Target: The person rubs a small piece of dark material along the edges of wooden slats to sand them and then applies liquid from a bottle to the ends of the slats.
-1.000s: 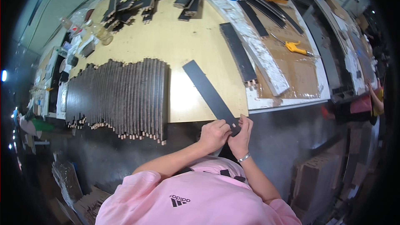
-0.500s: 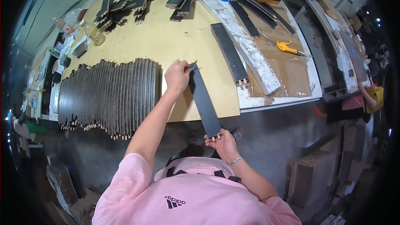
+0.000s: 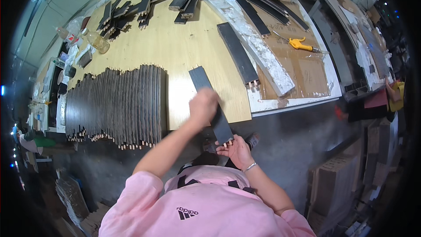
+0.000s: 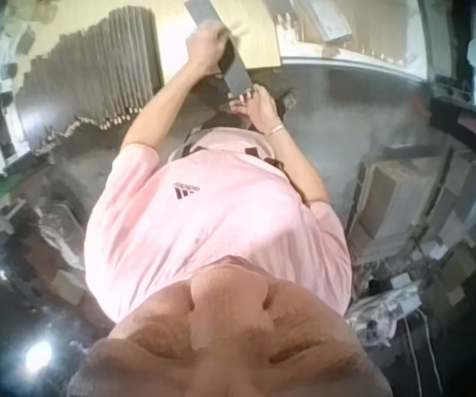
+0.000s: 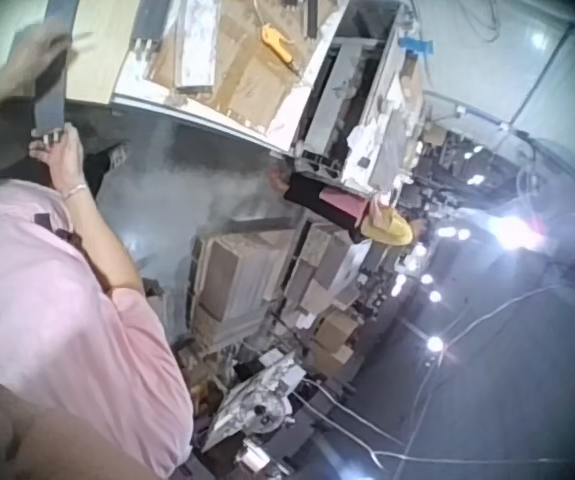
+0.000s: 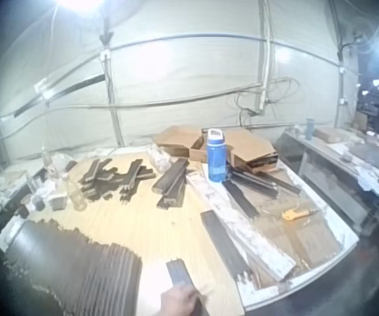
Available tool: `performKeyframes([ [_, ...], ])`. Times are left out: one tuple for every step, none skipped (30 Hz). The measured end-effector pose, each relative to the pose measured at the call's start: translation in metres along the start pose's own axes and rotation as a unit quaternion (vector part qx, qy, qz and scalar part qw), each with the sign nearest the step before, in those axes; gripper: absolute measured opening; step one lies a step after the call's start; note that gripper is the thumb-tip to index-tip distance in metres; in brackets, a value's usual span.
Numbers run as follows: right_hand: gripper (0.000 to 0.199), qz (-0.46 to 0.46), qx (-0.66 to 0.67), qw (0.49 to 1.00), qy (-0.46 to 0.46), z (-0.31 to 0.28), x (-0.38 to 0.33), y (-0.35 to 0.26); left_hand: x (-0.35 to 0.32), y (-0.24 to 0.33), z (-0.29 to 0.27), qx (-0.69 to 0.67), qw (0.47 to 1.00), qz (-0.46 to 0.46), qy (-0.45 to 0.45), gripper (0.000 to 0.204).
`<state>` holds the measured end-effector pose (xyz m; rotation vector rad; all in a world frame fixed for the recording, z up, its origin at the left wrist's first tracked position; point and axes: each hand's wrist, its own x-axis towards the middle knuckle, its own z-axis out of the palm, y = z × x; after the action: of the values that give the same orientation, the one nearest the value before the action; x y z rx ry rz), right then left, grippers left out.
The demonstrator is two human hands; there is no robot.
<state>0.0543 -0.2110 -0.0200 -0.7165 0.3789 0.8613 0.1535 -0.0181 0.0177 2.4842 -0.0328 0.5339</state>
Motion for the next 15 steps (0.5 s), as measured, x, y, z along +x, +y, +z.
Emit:
performKeyframes([
  [0.052, -0.011, -0.006, 1.000, -0.013, 0.001, 0.000, -0.001, 0.027, -0.021, 0.000, 0.041, 0.998, -0.028, 0.028, 0.003],
  [0.051, -0.014, -0.005, 1.000, -0.018, 0.002, 0.000, 0.000, 0.052, -0.043, -0.003, 0.078, 0.994, -0.054, 0.047, 0.003],
  [0.051, -0.015, -0.007, 1.000, -0.018, 0.003, 0.001, 0.001, 0.069, -0.058, -0.011, 0.122, 0.988, -0.075, 0.062, 0.005],
  [0.049, -0.012, -0.002, 1.000, -0.022, 0.004, 0.002, 0.002, 0.076, -0.074, -0.020, 0.155, 0.980, -0.095, 0.078, 0.009],
  [0.048, -0.011, 0.007, 1.000, -0.016, 0.004, 0.003, 0.002, 0.077, -0.083, -0.021, 0.162, 0.980, -0.094, 0.064, 0.006],
  [0.048, -0.010, 0.008, 1.000, -0.012, 0.004, 0.004, 0.002, 0.069, -0.084, -0.014, 0.163, 0.982, -0.072, 0.064, 0.006],
  [0.047, -0.022, 0.019, 1.000, -0.003, 0.001, 0.005, 0.003, 0.055, -0.076, -0.007, 0.163, 0.984, -0.046, 0.063, 0.006],
  [0.046, -0.031, 0.031, 0.999, 0.005, 0.000, 0.004, 0.004, 0.036, -0.063, -0.001, 0.120, 0.992, -0.015, 0.039, 0.006],
  [0.046, -0.032, 0.033, 0.999, 0.006, 0.000, 0.003, 0.005, 0.013, -0.047, 0.002, 0.080, 0.997, 0.013, 0.016, 0.006],
  [0.045, -0.037, 0.034, 0.999, 0.007, -0.002, 0.003, 0.005, -0.005, -0.022, 0.001, 0.046, 0.997, 0.043, -0.038, 0.005],
  [0.045, -0.038, 0.031, 0.999, 0.004, -0.002, 0.003, 0.004, -0.016, -0.005, -0.005, 0.014, 0.994, 0.068, -0.087, 0.003],
  [0.045, -0.038, 0.031, 0.999, 0.006, -0.003, 0.004, 0.003, -0.013, -0.007, -0.003, 0.013, 0.994, 0.068, -0.089, 0.003],
  [0.045, -0.040, 0.023, 0.999, 0.001, -0.005, 0.004, 0.002, -0.002, -0.013, 0.001, 0.024, 0.997, 0.042, -0.065, 0.004],
  [0.046, -0.039, 0.014, 0.999, -0.007, -0.004, 0.004, 0.000, 0.010, -0.021, 0.001, 0.037, 0.998, 0.012, -0.040, 0.007],
  [0.046, -0.038, 0.014, 0.999, -0.002, -0.004, 0.003, -0.001, 0.031, -0.036, 0.001, 0.053, 0.997, -0.052, -0.007, 0.007],
])
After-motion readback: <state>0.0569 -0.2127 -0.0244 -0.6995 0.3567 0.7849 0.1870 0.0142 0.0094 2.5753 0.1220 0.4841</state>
